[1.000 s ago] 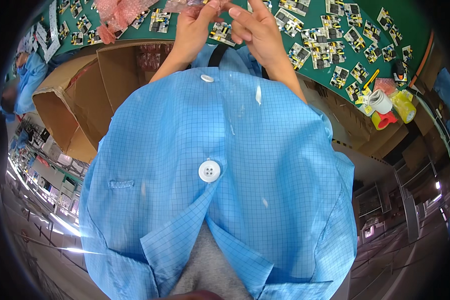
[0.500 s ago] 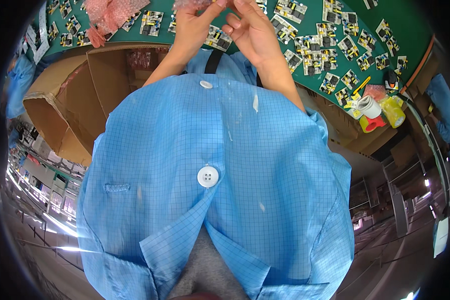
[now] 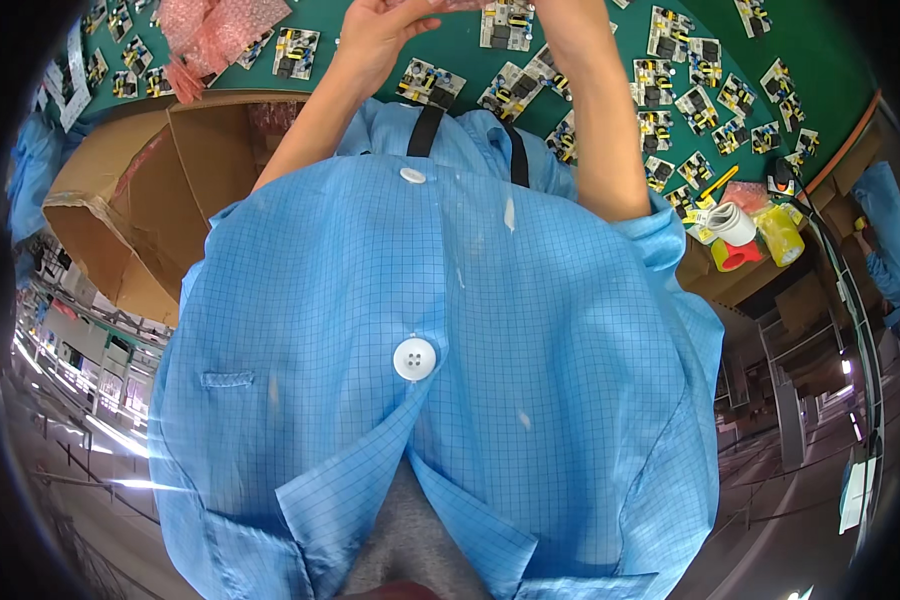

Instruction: Placing small electronic circuit boards into pink anti-static bubble bags at an assembly station.

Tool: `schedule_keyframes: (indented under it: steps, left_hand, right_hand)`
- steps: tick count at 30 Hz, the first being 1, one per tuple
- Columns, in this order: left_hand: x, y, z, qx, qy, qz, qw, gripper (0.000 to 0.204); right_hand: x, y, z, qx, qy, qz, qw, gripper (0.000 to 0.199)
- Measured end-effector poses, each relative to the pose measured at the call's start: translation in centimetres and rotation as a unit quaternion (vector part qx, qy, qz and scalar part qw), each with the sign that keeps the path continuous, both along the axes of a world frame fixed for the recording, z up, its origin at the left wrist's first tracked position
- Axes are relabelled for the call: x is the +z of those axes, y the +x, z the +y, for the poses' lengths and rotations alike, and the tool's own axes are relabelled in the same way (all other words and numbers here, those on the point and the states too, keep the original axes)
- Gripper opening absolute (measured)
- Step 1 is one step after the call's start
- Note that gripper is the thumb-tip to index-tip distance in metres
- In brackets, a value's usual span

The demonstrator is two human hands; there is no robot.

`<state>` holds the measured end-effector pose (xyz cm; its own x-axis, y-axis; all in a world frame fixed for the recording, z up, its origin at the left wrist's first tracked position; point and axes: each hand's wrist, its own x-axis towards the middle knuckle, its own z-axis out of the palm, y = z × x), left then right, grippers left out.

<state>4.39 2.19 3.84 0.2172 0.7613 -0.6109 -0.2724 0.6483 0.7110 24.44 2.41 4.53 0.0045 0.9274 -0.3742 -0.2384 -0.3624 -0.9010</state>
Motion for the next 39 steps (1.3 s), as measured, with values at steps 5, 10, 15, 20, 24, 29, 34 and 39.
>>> schedule_keyframes:
  steps: [5,10,15,20,24,29,34,39]
  left_hand:
    - [-0.6,1.0,0.1,0.03,-0.016,0.002,0.999,0.027]
    - [-2.5,4.6,1.4,0.108,-0.015,-0.028,0.994,0.025]
    - [-1.3,8.0,0.6,0.189,-0.017,-0.023,0.982,0.021]
    - [-0.3,8.1,0.7,0.142,-0.084,-0.036,0.986,0.026]
    - [-0.3,7.3,1.2,-0.038,-0.099,0.074,0.992,0.038]
    - [-0.9,4.4,0.2,-0.07,-0.057,0.123,0.988,0.043]
    - [-1.0,3.3,-1.9,-0.127,0.058,0.164,0.977,0.034]
    - [0.9,4.3,-1.0,-0.057,0.213,0.063,0.973,0.029]
  right_hand:
    - [4.5,-0.5,2.8,-0.032,-0.08,-0.072,0.994,0.011]
    - [2.3,-0.2,5.1,-0.007,-0.064,-0.151,0.986,0.01]
    - [1.4,3.4,4.5,-0.028,0.016,-0.14,0.99,0.014]
    - [2.1,16.8,2.8,-0.246,-0.029,-0.175,0.953,0.033]
    - [-2.2,31.2,-1.8,-0.359,-0.069,-0.301,0.881,0.041]
    - [-6.9,41.8,-5.2,-0.417,-0.15,-0.43,0.787,0.044]
    - [-11.5,41.5,-4.8,-0.273,-0.287,-0.588,0.706,0.111]
    - [-10.3,40.7,-4.9,-0.3,-0.307,-0.596,0.678,0.115]
